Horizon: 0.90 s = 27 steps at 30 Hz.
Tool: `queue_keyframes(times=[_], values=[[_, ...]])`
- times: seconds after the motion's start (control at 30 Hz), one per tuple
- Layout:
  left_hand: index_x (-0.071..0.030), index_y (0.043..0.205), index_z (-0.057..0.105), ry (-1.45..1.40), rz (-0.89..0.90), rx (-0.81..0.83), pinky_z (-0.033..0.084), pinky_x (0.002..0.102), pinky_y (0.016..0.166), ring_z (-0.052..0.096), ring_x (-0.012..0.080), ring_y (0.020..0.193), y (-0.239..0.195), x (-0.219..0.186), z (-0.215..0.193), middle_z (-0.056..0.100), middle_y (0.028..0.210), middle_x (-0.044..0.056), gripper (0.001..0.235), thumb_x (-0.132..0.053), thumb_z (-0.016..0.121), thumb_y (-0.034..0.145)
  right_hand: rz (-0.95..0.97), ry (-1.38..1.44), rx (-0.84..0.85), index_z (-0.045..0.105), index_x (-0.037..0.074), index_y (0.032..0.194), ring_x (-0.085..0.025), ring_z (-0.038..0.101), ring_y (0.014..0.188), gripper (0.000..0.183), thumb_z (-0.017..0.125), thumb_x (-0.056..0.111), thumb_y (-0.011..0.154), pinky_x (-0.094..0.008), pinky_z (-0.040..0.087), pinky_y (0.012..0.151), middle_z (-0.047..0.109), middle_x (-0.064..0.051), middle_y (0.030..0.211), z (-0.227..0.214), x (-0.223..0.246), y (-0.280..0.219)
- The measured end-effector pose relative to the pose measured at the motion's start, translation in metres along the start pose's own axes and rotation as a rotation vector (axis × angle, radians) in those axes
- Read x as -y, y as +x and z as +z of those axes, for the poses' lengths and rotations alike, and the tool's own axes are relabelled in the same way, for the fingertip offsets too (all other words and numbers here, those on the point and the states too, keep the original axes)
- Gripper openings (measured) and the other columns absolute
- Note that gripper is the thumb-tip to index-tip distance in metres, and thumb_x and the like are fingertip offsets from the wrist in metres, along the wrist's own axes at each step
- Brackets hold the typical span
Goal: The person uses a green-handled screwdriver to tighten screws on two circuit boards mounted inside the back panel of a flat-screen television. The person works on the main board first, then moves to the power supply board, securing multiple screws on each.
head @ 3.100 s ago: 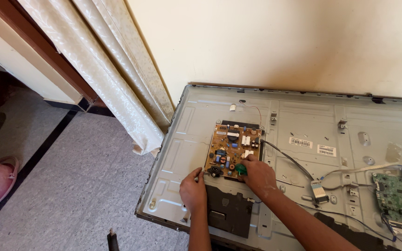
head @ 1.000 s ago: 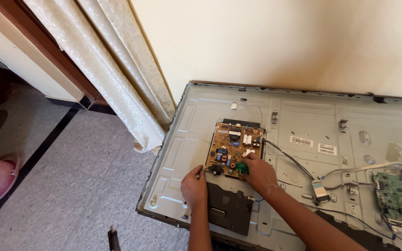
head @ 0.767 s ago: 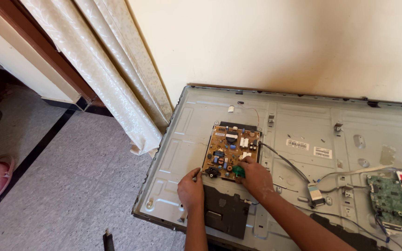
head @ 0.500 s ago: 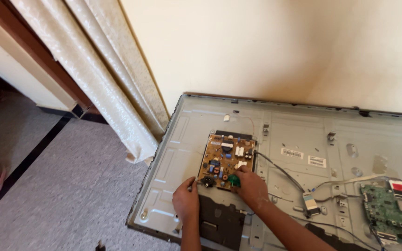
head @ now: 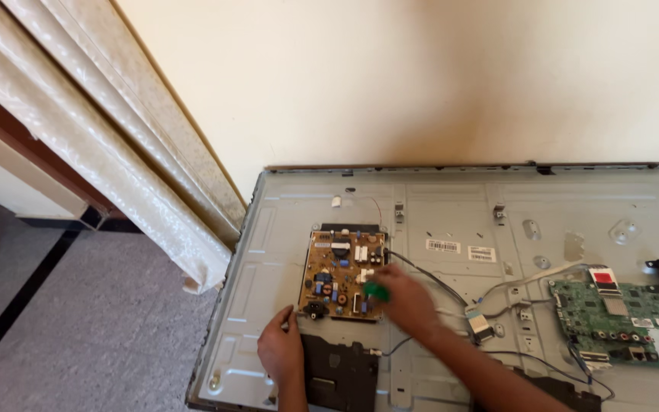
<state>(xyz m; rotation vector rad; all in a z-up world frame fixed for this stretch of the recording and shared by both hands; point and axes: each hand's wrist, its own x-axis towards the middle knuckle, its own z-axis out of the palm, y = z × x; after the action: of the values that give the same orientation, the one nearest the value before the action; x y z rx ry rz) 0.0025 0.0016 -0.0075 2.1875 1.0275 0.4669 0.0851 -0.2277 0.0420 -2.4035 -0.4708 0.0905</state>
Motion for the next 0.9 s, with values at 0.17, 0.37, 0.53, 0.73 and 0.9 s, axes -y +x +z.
queue_keyframes(times=[0.17, 0.37, 0.53, 0.73, 0.9], values=[[-0.025, 0.112, 0.081, 0.024, -0.052, 0.042, 0.058, 0.04, 0.081, 0.075, 0.0292, 0.087, -0.001, -0.006, -0.004, 0.079, 0.099, 0.01, 0.025, -0.036, 0.07, 0.092, 0.055, -0.007, -0.029, 0.074, 0.024, 0.12, -0.023, 0.073, 0.097, 0.039, 0.075, 0.042, 0.086, -0.038, 0.058, 0.089, 0.072, -0.001, 0.116, -0.066, -0.026, -0.025], [-0.025, 0.112, 0.081, 0.047, -0.07, 0.047, 0.058, 0.039, 0.079, 0.075, 0.0258, 0.084, -0.002, -0.006, -0.004, 0.079, 0.094, 0.009, 0.026, -0.039, 0.072, 0.092, 0.296, 0.239, -0.13, 0.075, 0.023, 0.123, -0.018, 0.074, 0.077, 0.041, 0.074, 0.04, 0.086, -0.033, 0.059, 0.069, 0.077, -0.004, 0.094, -0.124, -0.046, -0.084], [-0.022, 0.109, 0.081, -0.047, 0.029, -0.011, 0.058, 0.037, 0.077, 0.076, 0.0218, 0.08, 0.003, 0.001, -0.002, 0.081, 0.099, 0.002, 0.026, -0.035, 0.074, 0.087, 0.649, 0.332, -0.155, 0.074, 0.023, 0.131, -0.022, 0.071, 0.076, 0.037, 0.071, 0.037, 0.097, -0.036, 0.063, 0.07, 0.076, -0.007, 0.105, -0.155, -0.104, -0.133], [-0.023, 0.108, 0.083, -0.011, 0.091, -0.022, 0.057, 0.038, 0.074, 0.074, 0.0223, 0.077, 0.02, -0.015, -0.003, 0.079, 0.097, 0.003, 0.025, -0.032, 0.077, 0.086, 0.58, 0.411, -0.315, 0.072, 0.013, 0.147, -0.022, 0.06, 0.069, 0.052, 0.07, 0.028, 0.098, -0.038, 0.05, 0.053, 0.075, -0.016, 0.111, -0.164, -0.233, -0.185], [-0.021, 0.104, 0.083, -0.097, 0.203, 0.029, 0.056, 0.038, 0.072, 0.074, 0.0234, 0.077, 0.036, -0.067, 0.022, 0.078, 0.096, 0.002, 0.025, -0.03, 0.079, 0.082, 0.602, 0.426, -0.393, 0.066, 0.005, 0.149, -0.024, 0.063, 0.059, 0.054, 0.071, 0.027, 0.1, -0.039, 0.053, 0.043, 0.074, -0.019, 0.11, -0.149, -0.306, -0.204]])
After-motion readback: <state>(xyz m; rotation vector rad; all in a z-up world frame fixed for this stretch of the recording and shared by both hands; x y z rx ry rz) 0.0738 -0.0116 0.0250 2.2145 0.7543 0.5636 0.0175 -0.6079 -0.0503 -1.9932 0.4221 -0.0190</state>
